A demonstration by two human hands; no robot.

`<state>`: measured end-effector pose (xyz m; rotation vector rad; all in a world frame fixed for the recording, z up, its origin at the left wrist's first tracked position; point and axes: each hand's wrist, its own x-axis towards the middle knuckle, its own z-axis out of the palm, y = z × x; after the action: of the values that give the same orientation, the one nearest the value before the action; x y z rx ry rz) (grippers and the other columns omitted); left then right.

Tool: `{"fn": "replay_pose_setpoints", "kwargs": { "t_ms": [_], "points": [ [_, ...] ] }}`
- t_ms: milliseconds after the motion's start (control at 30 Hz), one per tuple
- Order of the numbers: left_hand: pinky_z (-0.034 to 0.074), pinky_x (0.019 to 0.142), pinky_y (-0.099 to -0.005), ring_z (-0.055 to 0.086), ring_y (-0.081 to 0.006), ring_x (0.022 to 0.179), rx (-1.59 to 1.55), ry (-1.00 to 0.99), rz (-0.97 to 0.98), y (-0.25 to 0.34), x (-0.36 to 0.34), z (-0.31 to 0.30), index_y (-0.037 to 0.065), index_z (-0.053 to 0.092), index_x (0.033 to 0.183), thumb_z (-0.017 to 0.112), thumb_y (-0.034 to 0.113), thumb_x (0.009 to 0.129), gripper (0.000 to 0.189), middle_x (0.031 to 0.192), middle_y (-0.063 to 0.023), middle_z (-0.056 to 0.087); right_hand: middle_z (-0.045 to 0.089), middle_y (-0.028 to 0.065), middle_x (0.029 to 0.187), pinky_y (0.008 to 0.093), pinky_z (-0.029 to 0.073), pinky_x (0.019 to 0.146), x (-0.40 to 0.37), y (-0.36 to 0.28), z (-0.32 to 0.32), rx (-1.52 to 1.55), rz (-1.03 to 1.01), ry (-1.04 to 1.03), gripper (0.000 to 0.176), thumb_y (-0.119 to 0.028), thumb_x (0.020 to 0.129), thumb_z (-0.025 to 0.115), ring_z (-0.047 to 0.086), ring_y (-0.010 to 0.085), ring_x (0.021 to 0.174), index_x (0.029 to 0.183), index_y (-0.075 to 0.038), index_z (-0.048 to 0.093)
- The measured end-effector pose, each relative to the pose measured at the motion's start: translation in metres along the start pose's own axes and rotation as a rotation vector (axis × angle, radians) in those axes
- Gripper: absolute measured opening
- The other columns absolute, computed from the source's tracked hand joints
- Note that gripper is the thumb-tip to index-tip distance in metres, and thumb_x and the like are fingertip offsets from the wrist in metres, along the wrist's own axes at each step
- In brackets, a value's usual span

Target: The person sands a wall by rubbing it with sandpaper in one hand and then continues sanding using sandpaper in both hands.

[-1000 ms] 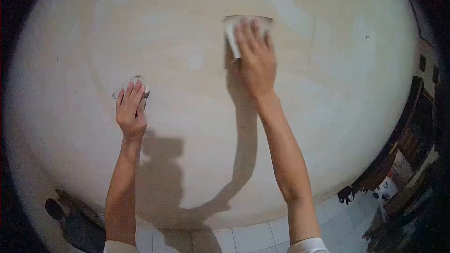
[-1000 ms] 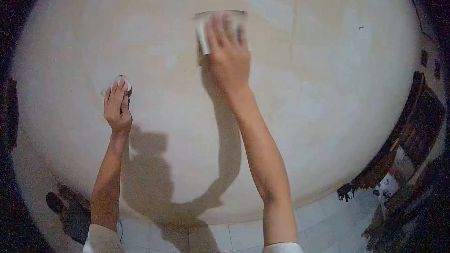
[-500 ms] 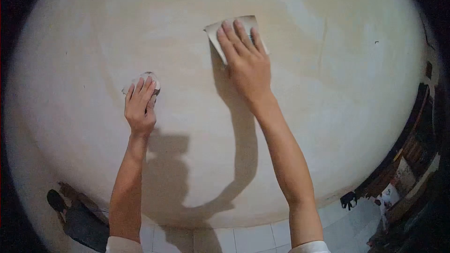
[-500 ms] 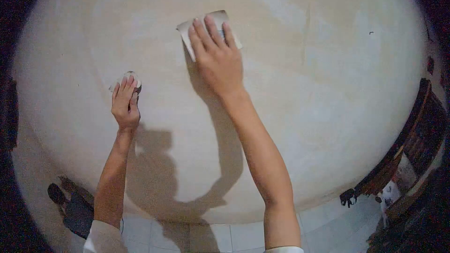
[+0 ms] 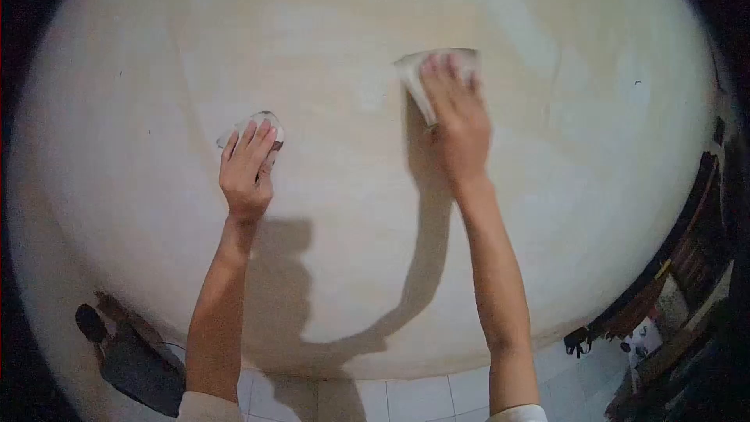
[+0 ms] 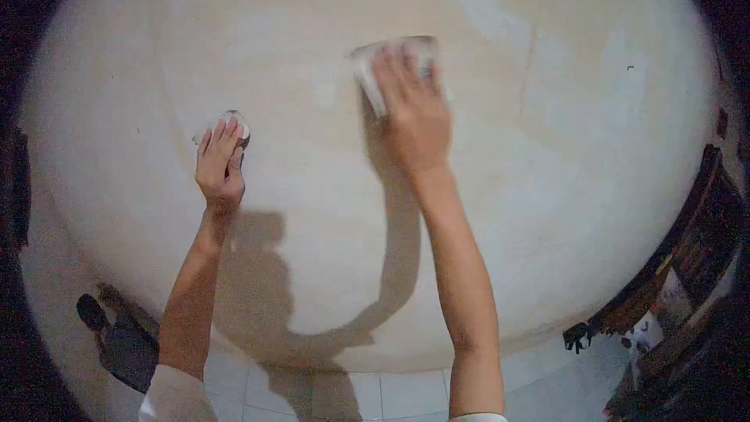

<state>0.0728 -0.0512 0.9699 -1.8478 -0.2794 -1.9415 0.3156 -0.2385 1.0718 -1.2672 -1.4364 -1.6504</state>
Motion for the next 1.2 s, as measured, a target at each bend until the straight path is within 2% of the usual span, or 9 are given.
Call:
{"fn": "replay_pose_setpoints", "kwargs": {
  "t_ms": [67,167,300,500,733,767,833,1000,1200],
  "points": [
    [0.041,0.104,-0.0461,0.060,-0.0280,0.119,0.002,0.003,0.005,0.001,0.002,-0.001,0.010,0.066,0.119,0.064,0.004,0.086,0.033,0.123,-0.0079,0.066,0.052,0.0104,0.142,0.0519,0.032,0.112,0.004,0.014,-0.012,-0.043,0.185,0.066,0.067,0.005,0.070,0.061,0.044,0.0306,0.135,0.135,-0.010,0.054],
    [0.041,0.104,-0.0463,0.060,-0.0279,0.119,0.003,-0.001,0.003,0.002,0.002,-0.002,0.011,0.066,0.119,0.063,0.005,0.087,0.032,0.123,-0.0077,0.067,0.051,0.0113,0.142,0.0527,0.032,0.112,0.000,0.001,-0.006,-0.013,0.205,0.081,0.068,0.007,0.069,0.060,0.043,0.0315,0.135,0.135,-0.008,0.053],
    [0.041,0.104,-0.0465,0.060,-0.0275,0.120,-0.003,0.009,0.005,0.003,0.002,0.000,0.010,0.066,0.119,0.061,0.005,0.088,0.032,0.122,-0.0072,0.067,0.055,0.0117,0.138,0.0513,0.032,0.113,-0.020,-0.037,0.005,0.120,-0.130,-0.082,0.064,0.005,0.072,0.058,0.046,0.0304,0.133,0.134,-0.008,0.053],
    [0.041,0.104,-0.0462,0.060,-0.0274,0.120,-0.005,0.006,0.012,-0.003,-0.001,0.001,0.011,0.065,0.120,0.061,0.004,0.087,0.034,0.122,-0.0073,0.067,0.052,0.0110,0.141,0.0504,0.030,0.115,-0.008,-0.004,-0.005,-0.065,0.169,0.021,0.064,-0.002,0.074,0.064,0.042,0.0281,0.137,0.136,-0.008,0.052],
    [0.041,0.104,-0.0458,0.059,-0.0272,0.120,-0.006,-0.008,-0.011,0.002,0.003,-0.002,0.010,0.067,0.118,0.061,0.005,0.088,0.031,0.122,-0.0066,0.067,0.053,0.0102,0.140,0.0502,0.031,0.113,-0.030,-0.046,-0.002,0.174,-0.179,-0.192,0.056,-0.002,0.077,0.065,0.045,0.0268,0.135,0.132,-0.006,0.056],
    [0.041,0.104,-0.0458,0.059,-0.0272,0.120,0.004,-0.006,-0.001,0.002,0.002,-0.001,0.010,0.066,0.119,0.060,0.004,0.088,0.032,0.122,-0.0066,0.067,0.053,0.0102,0.140,0.0502,0.031,0.113,-0.028,-0.041,-0.003,0.174,-0.180,-0.184,0.056,-0.002,0.077,0.065,0.045,0.0268,0.135,0.132,-0.006,0.056],
    [0.041,0.104,-0.0457,0.059,-0.0273,0.120,0.014,-0.005,0.005,0.001,0.001,0.000,0.010,0.065,0.120,0.060,0.004,0.088,0.033,0.123,-0.0065,0.066,0.054,0.0099,0.140,0.0509,0.032,0.112,-0.021,-0.025,-0.003,0.073,0.066,-0.025,0.047,-0.006,0.083,0.060,0.047,0.0266,0.133,0.129,-0.004,0.058],
    [0.041,0.104,-0.0466,0.059,-0.0276,0.120,-0.006,-0.015,0.000,-0.002,-0.001,0.000,0.011,0.065,0.120,0.060,0.002,0.086,0.036,0.123,-0.0066,0.066,0.056,0.0054,0.137,0.0512,0.033,0.111,-0.032,-0.054,0.005,0.123,-0.126,-0.111,0.043,-0.007,0.084,0.059,0.047,0.0274,0.133,0.127,-0.010,0.060],
    [0.041,0.105,-0.0473,0.059,-0.0279,0.120,-0.020,-0.010,0.002,-0.001,0.000,-0.001,0.011,0.066,0.120,0.061,0.001,0.085,0.036,0.123,-0.0071,0.066,0.056,0.0042,0.137,0.0518,0.034,0.111,-0.021,-0.042,0.004,0.060,-0.036,-0.048,0.044,-0.007,0.083,0.060,0.046,0.0273,0.134,0.126,-0.009,0.060]
  ]
}}
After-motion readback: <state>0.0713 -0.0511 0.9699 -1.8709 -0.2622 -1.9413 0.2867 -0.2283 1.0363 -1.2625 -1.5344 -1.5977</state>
